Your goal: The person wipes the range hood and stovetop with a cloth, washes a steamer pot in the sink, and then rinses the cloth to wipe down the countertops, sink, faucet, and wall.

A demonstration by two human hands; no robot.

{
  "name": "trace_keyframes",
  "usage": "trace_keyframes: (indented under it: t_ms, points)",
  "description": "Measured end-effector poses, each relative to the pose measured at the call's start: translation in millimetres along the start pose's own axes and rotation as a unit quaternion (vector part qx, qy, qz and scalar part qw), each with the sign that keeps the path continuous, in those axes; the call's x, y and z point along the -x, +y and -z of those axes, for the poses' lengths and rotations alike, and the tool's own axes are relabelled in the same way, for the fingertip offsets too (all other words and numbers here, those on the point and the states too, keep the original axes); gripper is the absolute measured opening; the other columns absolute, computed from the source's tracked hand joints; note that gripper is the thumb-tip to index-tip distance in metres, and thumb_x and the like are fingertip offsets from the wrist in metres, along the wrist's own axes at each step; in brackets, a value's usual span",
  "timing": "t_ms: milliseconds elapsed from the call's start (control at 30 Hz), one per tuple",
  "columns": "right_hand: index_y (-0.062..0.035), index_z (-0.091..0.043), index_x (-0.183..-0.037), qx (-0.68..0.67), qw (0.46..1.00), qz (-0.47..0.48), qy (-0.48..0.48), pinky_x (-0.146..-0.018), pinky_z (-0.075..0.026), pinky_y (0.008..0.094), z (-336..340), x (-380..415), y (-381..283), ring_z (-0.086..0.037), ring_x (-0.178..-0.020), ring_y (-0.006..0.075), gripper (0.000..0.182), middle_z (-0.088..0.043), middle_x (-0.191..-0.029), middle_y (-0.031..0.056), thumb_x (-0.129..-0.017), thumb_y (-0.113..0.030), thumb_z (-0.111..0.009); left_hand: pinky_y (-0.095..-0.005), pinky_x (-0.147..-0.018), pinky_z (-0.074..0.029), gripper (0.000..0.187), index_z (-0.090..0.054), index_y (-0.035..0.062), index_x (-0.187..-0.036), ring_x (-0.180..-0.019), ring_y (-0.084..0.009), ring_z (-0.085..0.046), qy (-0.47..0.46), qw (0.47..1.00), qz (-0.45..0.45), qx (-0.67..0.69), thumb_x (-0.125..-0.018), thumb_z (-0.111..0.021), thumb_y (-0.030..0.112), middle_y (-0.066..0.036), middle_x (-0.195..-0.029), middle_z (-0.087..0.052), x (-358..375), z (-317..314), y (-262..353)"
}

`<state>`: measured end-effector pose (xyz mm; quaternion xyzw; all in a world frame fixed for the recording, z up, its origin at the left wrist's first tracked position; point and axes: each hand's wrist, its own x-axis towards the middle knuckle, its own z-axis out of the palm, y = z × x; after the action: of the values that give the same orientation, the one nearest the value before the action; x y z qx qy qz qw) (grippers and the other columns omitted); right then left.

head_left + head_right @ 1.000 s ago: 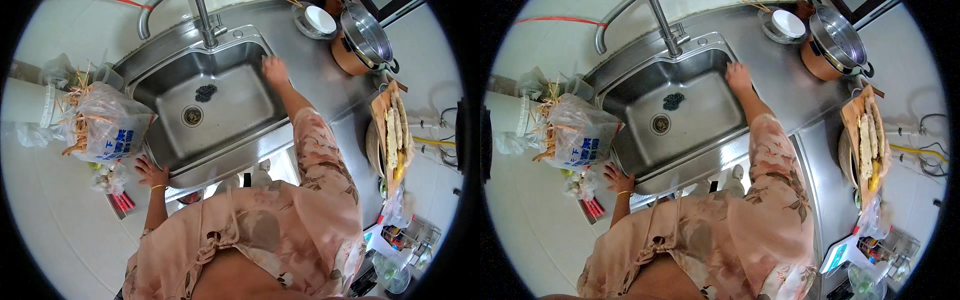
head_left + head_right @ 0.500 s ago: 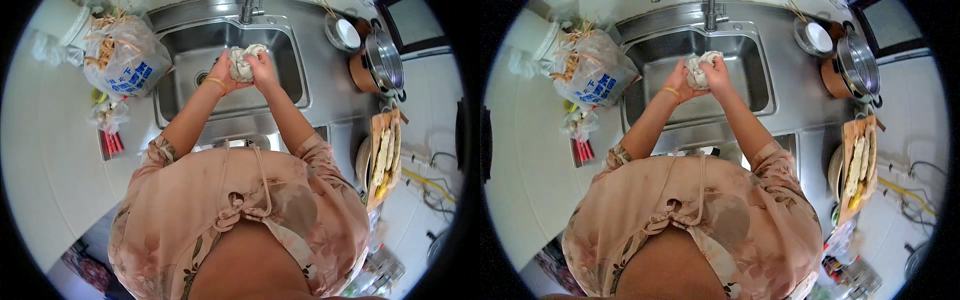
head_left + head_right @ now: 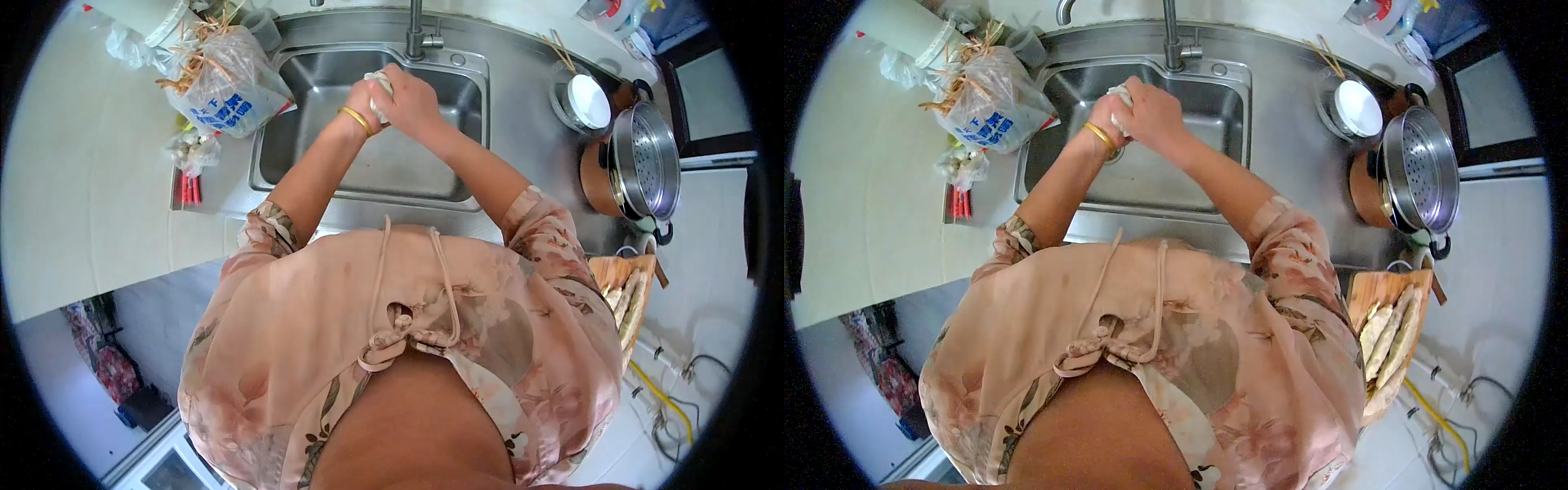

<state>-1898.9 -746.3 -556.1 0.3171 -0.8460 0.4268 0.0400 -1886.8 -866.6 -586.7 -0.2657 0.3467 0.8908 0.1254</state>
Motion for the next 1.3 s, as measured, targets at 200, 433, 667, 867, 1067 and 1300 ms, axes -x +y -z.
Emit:
trace_keyframes:
  t_ms: [200, 433, 667, 867, 1067, 1300]
  points:
    - [-0.0041, -0.055, -0.085, -0.117, 0.987, -0.100, 0.054, -0.067, -0.045, 0.0464, -34, -15, 39, -0.059, -0.076, 0.0395, 0.025, -0.060, -0.076, 0.0253, -0.081, -0.028, -0.046, -0.0381, -0.064, -0.047, 0.026, -0.062, 0.0098, -0.085, -0.073, -0.0231, -0.062, 0.195, 0.774, -0.227, -0.557, -0.090, -0.042, 0.026, -0.010, -0.080, -0.064, -17, 4, -8]
    - [-0.0013, -0.059, -0.087, -0.378, 0.869, -0.319, -0.024, -0.063, -0.044, 0.0387, -49, 10, 105, -0.058, -0.068, 0.0271, 0.028, -0.062, -0.078, 0.0153, -0.082, -0.027, -0.049, -0.0338, -0.063, -0.045, 0.034, -0.065, -0.0005, -0.085, -0.069, -0.0202, -0.060, 0.159, 0.774, -0.307, -0.530, -0.092, -0.047, 0.028, -0.012, -0.079, -0.065, -47, 16, -50]
    - [-0.0079, -0.059, -0.101, -0.480, 0.762, -0.414, 0.134, -0.063, -0.043, 0.0246, 87, 106, 111, -0.052, -0.078, 0.0101, 0.020, -0.057, -0.089, 0.0024, -0.090, -0.024, -0.052, -0.0371, -0.075, -0.048, 0.037, -0.059, 0.0003, -0.101, -0.083, -0.0235, -0.062, 0.079, 0.962, -0.038, -0.257, -0.090, -0.051, 0.034, -0.012, -0.098, -0.063, -88, 30, -59]
    - [-0.0020, -0.049, -0.118, -0.197, 0.807, -0.448, 0.329, -0.075, -0.046, 0.0319, 155, 209, 169, -0.054, -0.092, 0.0167, 0.043, -0.056, -0.103, 0.0115, -0.087, -0.031, -0.055, -0.0342, -0.078, -0.043, 0.039, -0.055, 0.0074, -0.107, -0.091, -0.0183, -0.058, -0.084, 0.960, 0.025, -0.265, -0.089, -0.051, 0.042, -0.006, -0.101, -0.060, -68, -59, -102]
    - [0.0012, -0.035, -0.133, 0.418, 0.798, -0.427, 0.081, -0.103, -0.021, 0.0529, 106, 249, 205, -0.023, -0.129, 0.0421, 0.073, -0.024, -0.138, 0.0312, -0.078, -0.041, -0.061, -0.0347, -0.081, -0.041, 0.042, -0.049, 0.0110, -0.115, -0.098, -0.0201, -0.055, -0.009, 0.937, 0.105, -0.334, -0.089, -0.049, 0.044, -0.006, -0.113, -0.055, -54, -1, -111]
    - [0.0001, -0.030, -0.136, 0.361, 0.880, -0.306, 0.042, -0.108, -0.009, 0.0519, 83, 95, 283, -0.013, -0.133, 0.0450, 0.083, -0.018, -0.141, 0.0320, -0.076, -0.050, -0.057, -0.0328, -0.070, -0.045, 0.043, -0.049, 0.0102, -0.116, -0.088, -0.0216, -0.060, 0.109, 0.925, 0.174, -0.319, -0.088, -0.051, 0.043, -0.007, -0.109, -0.056, -29, 106, -127]
